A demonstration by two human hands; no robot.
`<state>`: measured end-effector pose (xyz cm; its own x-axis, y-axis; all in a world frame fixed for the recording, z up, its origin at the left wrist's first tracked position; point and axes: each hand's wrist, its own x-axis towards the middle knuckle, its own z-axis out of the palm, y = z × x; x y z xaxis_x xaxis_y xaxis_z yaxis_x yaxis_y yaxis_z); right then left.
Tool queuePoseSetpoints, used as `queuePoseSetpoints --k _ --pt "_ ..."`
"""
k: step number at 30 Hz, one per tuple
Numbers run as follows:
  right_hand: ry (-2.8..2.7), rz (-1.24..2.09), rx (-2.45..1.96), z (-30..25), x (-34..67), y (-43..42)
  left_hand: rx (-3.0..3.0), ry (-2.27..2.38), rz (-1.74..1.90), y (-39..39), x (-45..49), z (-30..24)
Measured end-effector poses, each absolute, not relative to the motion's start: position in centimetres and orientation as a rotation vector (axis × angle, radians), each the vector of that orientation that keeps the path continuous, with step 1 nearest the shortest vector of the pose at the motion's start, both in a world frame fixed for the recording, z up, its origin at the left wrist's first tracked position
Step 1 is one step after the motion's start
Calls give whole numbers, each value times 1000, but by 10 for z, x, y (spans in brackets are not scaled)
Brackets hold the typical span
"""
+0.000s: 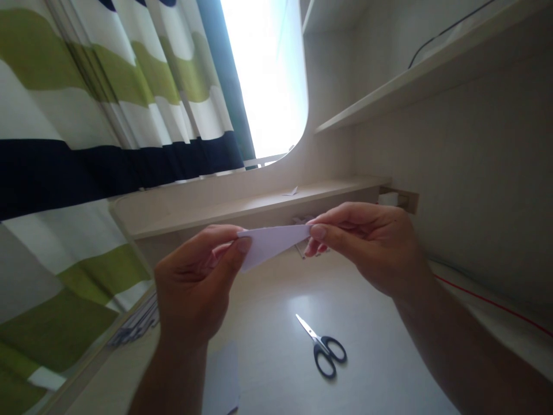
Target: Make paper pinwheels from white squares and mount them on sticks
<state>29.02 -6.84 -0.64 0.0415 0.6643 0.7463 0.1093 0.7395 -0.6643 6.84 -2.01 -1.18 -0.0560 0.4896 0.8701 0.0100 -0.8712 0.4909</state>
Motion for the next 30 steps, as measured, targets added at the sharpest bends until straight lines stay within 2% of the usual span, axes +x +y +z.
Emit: queuePoseSetpoints --k 4,11,16,20,24,30 --pt "-1615 501 -818 -15 290 -49 1920 640 1967 3 59 -13" --pt "-1821 473 -1141 -58 283 -25 2161 863 1383 40 38 -45" --pt "-1816 681 -1243 -96 292 -32 2294 872 1339 43 40 -84" --pt "-1668 870 -1246 -120 307 -27 2380 870 1397 50 42 -91" --pt "-1550 840 -1234 -133 315 -22 2324 1082 1441 61 44 -96" --pt "-1555 840 -1193 -138 307 -27 2523 702 1102 54 72 -111"
